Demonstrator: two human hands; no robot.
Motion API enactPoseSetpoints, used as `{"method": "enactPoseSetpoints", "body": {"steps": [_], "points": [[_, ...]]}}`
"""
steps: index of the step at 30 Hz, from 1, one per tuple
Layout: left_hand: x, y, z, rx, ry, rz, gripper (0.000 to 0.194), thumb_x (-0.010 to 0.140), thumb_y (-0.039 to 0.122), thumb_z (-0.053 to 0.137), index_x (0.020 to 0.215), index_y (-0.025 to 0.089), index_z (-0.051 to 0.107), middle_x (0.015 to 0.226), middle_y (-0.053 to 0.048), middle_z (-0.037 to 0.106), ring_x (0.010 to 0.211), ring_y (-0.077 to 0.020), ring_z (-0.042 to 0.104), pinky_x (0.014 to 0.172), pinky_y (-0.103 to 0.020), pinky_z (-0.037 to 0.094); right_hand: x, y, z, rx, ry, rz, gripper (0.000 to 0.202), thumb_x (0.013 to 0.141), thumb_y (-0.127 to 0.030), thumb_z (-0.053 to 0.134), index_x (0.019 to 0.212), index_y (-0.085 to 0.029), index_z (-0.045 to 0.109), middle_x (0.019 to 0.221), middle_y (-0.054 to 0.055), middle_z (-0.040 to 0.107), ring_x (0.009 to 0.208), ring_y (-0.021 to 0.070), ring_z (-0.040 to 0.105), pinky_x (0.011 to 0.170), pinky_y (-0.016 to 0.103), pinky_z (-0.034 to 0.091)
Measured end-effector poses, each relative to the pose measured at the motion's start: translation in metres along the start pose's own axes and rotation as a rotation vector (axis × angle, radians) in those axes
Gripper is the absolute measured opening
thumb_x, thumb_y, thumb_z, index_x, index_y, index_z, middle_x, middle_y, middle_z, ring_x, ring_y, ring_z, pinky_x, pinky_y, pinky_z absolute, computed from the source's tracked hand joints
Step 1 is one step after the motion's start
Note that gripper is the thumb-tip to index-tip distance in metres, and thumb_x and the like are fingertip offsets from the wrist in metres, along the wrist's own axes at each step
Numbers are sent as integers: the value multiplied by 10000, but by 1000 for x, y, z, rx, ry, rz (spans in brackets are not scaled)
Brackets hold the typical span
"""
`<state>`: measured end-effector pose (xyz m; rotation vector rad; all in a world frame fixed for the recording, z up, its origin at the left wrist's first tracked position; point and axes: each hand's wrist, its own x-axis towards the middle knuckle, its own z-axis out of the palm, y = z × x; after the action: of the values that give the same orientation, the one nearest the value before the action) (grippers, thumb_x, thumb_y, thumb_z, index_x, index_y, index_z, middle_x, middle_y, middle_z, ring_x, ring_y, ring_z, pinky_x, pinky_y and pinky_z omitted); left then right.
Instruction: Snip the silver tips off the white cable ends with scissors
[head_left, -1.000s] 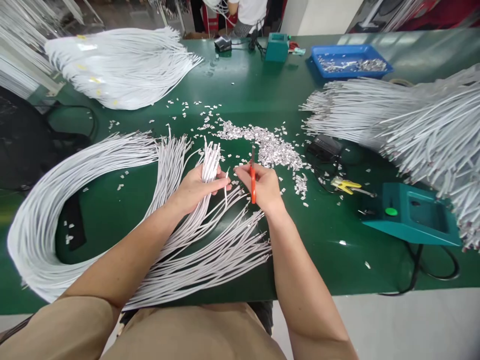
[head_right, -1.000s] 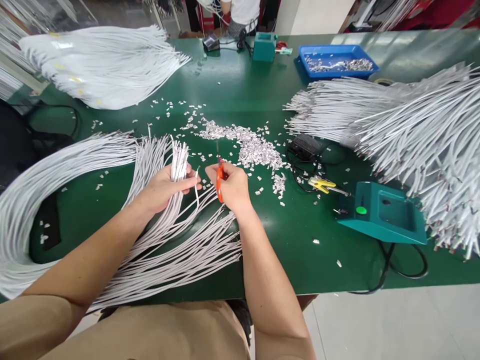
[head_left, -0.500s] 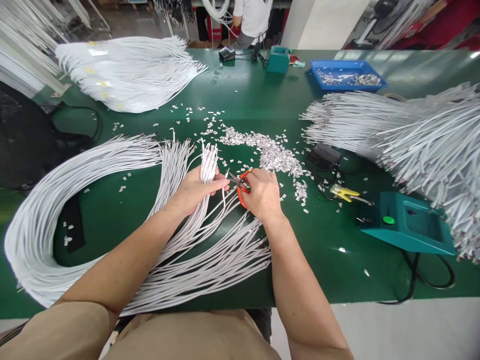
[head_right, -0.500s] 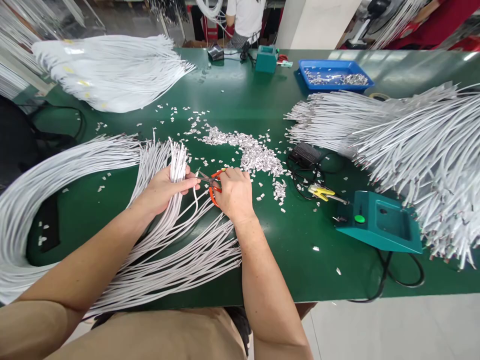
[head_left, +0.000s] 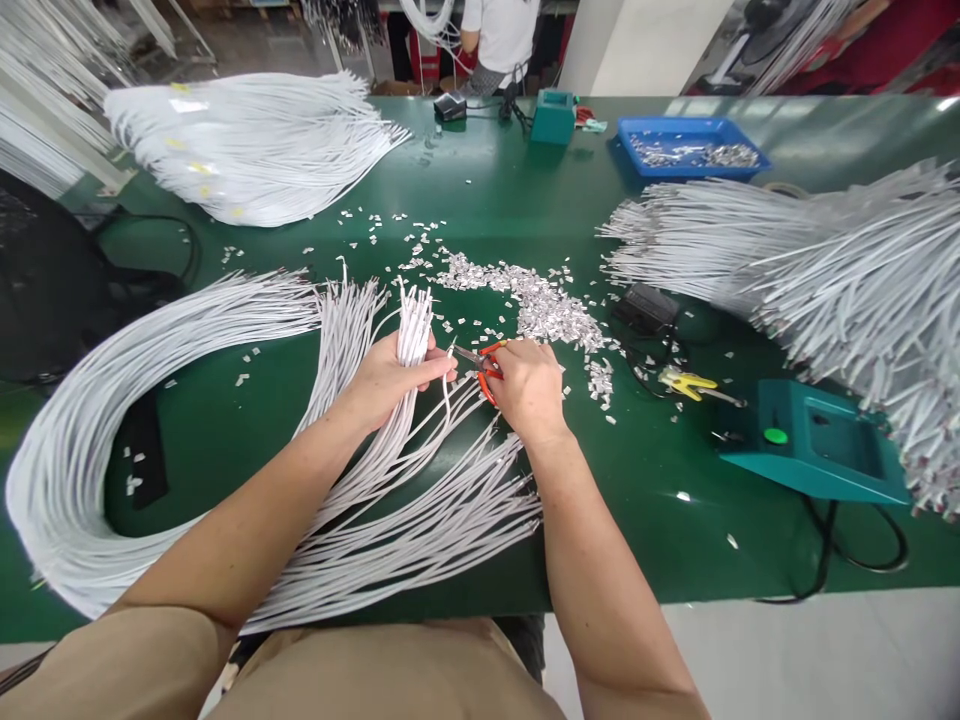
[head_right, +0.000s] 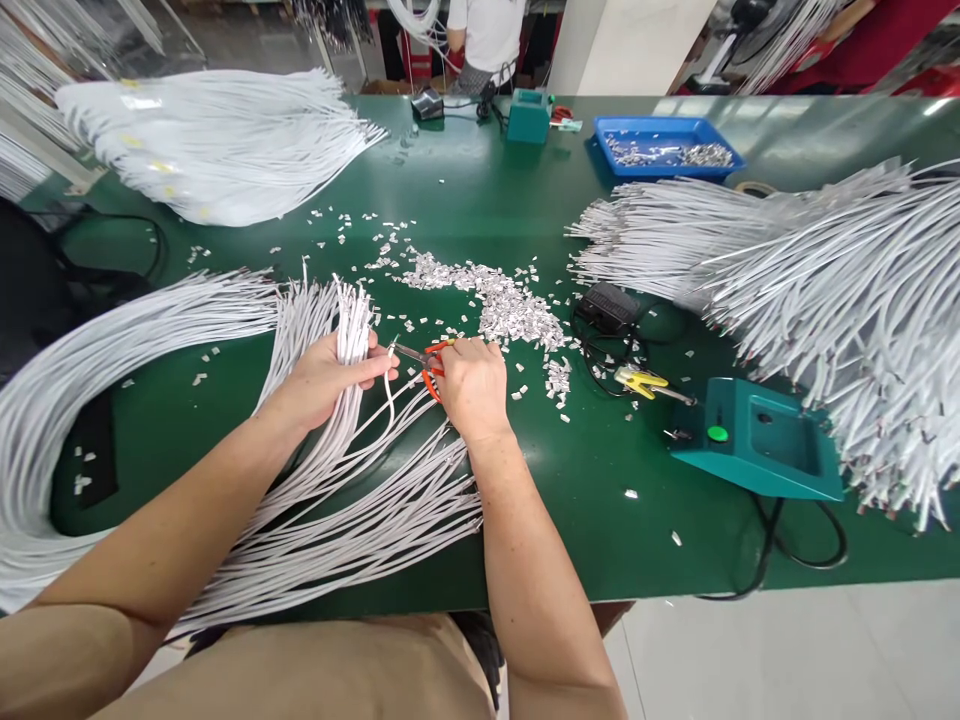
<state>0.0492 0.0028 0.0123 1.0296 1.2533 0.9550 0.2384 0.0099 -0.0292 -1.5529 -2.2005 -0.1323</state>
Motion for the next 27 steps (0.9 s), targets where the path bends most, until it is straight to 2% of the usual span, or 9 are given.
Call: {"method": "enactPoseSetpoints", "body": {"steps": [7,10,12,15,17,20,22,25,27], "points": [[1,0,1,5,10,2,424,609,334,860,875,177,569,754,-16,681,785,-205,705,574,-248,426,0,2,1,32,12,10,295,901,-184,507,634,-167,633,635,42,591,662,164,489,651,309,283],[1,0,0,0,5,0,424,608,336,862,875,178,573,771,-24,689,800,-208,705,583,-251,432,0,2,-3,136,-11,89,309,888,-216,541,591,-171,613,630,46,608,653,161,504,643,310,305],[1,0,0,6,0,-3,423,610,336,861,879,178,575,784,-31,694,803,-212,705,585,-256,437,1,0,-7,340,-25,232,319,870,-306,595,580,-175,613,663,49,644,654,157,529,628,298,337],[0,-2,0,9,-18,-4,424,613,322,858,896,179,577,792,-31,693,797,-214,705,580,-256,441,4,-10,-14,821,-45,407,279,818,-449,656,716,-192,694,817,40,715,720,156,596,658,281,417],[0,-4,1,3,-53,-2,410,620,311,853,899,178,582,788,-23,686,798,-213,705,594,-260,451,6,-17,-18,1108,-68,434,283,795,-488,666,802,-211,726,863,23,722,768,155,622,720,288,461],[0,-7,-1,26,-161,-14,348,672,324,817,926,174,633,891,-41,701,850,-200,694,709,-296,498,7,-22,-21,1340,-100,457,262,773,-470,674,751,-214,726,767,5,695,725,148,620,759,307,489],[2,-8,-4,66,-206,-37,322,706,343,788,960,177,680,989,-59,705,886,-184,674,798,-322,503,7,-20,-21,1329,-50,528,204,750,-407,689,718,-207,716,738,1,682,706,147,613,765,314,492],[4,-7,-8,117,-148,-78,341,691,342,795,979,178,713,970,-64,707,841,-173,653,801,-327,499,7,-13,-19,1121,207,710,136,747,-307,660,780,-189,719,802,22,694,757,160,617,782,320,485],[5,-6,-9,121,-100,-86,343,666,316,812,962,175,711,918,-54,706,809,-169,650,774,-317,497,7,-11,-18,1032,345,748,161,766,-290,629,840,-182,723,859,38,705,795,165,622,797,319,482]]}}
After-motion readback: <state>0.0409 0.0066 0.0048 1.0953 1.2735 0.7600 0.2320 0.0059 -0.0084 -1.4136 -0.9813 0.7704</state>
